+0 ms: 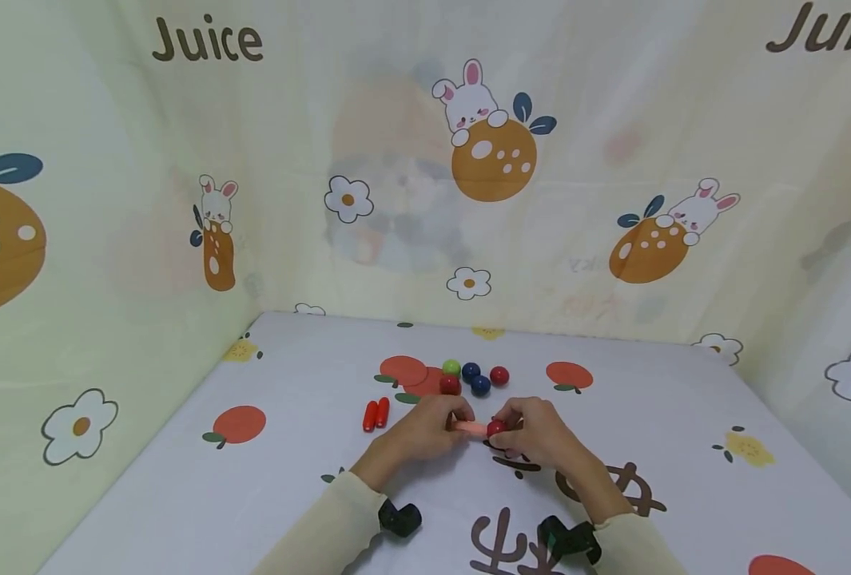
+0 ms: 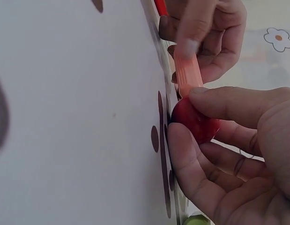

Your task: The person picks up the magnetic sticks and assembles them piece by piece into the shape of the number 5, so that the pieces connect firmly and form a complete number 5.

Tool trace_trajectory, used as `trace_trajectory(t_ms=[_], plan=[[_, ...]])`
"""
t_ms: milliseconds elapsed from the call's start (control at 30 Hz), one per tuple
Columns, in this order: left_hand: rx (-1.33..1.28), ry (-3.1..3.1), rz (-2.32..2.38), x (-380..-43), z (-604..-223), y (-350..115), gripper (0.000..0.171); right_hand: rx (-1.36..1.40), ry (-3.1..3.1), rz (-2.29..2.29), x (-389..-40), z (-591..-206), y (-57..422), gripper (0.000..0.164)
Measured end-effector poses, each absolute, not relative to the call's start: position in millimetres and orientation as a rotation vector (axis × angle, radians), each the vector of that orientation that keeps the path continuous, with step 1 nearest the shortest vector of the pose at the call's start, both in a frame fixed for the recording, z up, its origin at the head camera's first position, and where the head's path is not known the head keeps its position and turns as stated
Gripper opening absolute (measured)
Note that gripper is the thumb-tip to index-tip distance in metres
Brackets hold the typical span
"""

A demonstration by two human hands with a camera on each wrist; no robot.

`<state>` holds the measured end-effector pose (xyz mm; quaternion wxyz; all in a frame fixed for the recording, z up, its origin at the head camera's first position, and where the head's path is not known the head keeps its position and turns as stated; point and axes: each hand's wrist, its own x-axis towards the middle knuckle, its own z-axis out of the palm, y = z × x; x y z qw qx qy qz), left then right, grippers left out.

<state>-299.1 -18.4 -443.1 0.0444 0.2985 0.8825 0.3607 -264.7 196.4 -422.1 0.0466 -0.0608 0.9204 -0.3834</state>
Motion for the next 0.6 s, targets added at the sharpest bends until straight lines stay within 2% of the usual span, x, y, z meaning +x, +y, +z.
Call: trace_trajectory(t_ms=[333,600], plan=[[0.785,2.707,1.157,-306.5,-438.9,-22.7,0.027,-0.154,2.776,-1.21,-266.7,-424.3,195.1,0.019],[0.7,2.859,1.129,-318.3,-431.5,-21.4,0.023,-0.146,2.785,-1.19,-265.6,-421.9,195.2,0.02]])
